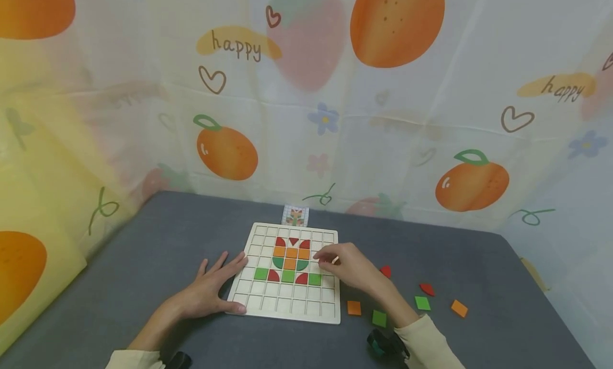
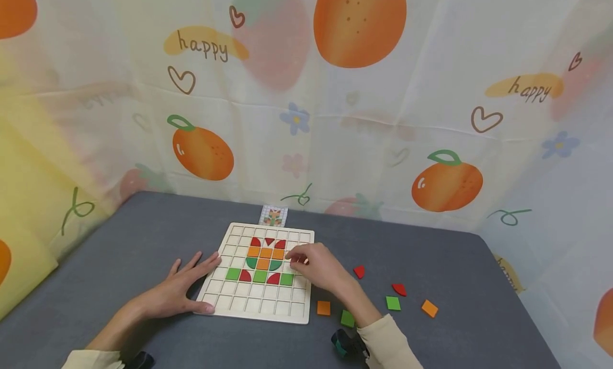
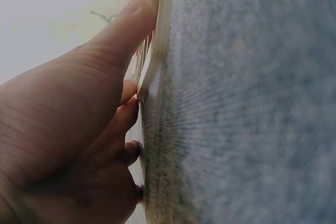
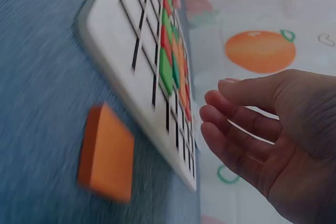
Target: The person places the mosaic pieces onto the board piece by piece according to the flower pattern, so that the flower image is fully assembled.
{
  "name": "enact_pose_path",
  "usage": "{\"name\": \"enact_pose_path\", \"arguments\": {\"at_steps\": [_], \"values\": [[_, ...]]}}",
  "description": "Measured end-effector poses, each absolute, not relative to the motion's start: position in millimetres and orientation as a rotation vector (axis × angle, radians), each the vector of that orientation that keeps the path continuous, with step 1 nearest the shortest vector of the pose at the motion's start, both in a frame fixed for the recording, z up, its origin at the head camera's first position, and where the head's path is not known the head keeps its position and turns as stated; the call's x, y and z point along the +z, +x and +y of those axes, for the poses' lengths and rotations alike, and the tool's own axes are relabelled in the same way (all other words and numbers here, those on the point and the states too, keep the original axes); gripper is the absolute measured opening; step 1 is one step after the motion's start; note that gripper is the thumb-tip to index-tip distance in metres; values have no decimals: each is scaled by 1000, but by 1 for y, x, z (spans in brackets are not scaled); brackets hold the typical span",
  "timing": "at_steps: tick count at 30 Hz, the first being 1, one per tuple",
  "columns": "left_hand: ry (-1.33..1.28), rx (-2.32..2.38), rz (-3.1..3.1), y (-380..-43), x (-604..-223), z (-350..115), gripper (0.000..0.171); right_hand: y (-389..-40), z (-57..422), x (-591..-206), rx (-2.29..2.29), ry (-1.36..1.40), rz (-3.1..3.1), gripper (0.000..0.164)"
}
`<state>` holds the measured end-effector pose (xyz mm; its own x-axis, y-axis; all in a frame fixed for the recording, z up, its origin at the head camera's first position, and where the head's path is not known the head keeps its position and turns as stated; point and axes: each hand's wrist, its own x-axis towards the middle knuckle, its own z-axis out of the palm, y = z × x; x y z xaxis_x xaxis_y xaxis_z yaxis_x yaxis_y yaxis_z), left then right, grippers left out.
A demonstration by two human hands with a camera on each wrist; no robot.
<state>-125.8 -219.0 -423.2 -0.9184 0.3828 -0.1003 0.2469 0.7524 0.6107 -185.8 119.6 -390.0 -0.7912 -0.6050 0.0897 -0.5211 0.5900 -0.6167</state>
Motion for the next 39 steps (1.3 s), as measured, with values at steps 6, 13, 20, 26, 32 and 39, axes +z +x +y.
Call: {"name": "enact_pose_path", "arguments": {"at_steps": [6, 13, 20, 26, 32, 39], "values": [[497, 897, 2736, -127, -425, -220, 109, -180, 144, -395, -938, -901, 2713, 20], [498, 904, 2723, -127, -424, -219, 109, -170, 176, -400, -915, -845, 2687, 20], [514, 906, 2740, -125, -423, -220, 109, -157, 204, -397, -960, -843, 2575, 23], [509, 894, 2735, -127, -423, -219, 109, -147, 226, -399, -1014, -793, 2497, 27], [507, 906, 2717, -128, -423, -219, 109, -136, 241, -402, -1028, -757, 2442, 34], [507, 924, 2728, -125, -423, -220, 109, -128, 245, -402, -985, -747, 2451, 41]]}}
